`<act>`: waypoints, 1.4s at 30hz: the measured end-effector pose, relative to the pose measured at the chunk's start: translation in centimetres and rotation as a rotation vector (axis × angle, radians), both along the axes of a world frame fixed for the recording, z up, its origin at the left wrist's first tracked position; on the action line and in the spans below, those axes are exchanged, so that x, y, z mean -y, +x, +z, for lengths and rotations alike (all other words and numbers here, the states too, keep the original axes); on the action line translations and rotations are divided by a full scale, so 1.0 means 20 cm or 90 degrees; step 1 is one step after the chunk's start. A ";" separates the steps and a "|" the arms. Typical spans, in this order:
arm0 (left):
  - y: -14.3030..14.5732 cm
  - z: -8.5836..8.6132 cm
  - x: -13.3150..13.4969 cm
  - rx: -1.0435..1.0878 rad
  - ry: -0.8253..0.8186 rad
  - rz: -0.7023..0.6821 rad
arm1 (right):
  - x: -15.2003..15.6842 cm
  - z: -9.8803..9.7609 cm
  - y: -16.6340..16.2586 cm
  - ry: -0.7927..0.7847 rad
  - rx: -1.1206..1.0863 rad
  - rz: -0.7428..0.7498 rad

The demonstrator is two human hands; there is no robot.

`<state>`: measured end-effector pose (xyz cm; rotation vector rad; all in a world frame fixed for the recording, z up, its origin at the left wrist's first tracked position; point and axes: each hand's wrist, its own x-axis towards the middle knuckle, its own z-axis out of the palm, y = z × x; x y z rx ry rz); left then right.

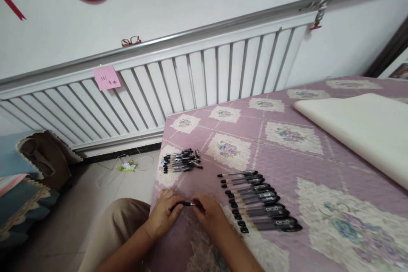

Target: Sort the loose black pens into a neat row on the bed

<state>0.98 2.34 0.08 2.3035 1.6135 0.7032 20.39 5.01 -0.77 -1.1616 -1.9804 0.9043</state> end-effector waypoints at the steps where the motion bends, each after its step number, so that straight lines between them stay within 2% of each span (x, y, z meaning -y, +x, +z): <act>1: 0.00 0.00 0.00 0.001 0.002 -0.001 | 0.00 0.01 0.00 -0.001 0.001 0.009; 7: 0.00 -0.01 0.00 0.005 0.002 -0.007 | 0.00 0.05 0.00 -0.002 0.028 0.033; 19: 0.00 -0.02 0.00 0.013 0.001 0.007 | 0.00 0.02 0.01 0.062 0.120 0.047; 29: -0.01 -0.02 0.00 0.008 0.012 -0.004 | 0.01 0.03 -0.01 0.087 0.233 0.010; 36: -0.01 -0.04 -0.01 0.009 0.030 -0.001 | 0.02 0.03 -0.01 0.098 0.192 -0.011; 42: 0.00 -0.03 0.00 0.011 0.033 0.001 | 0.02 0.03 -0.01 0.120 0.230 0.010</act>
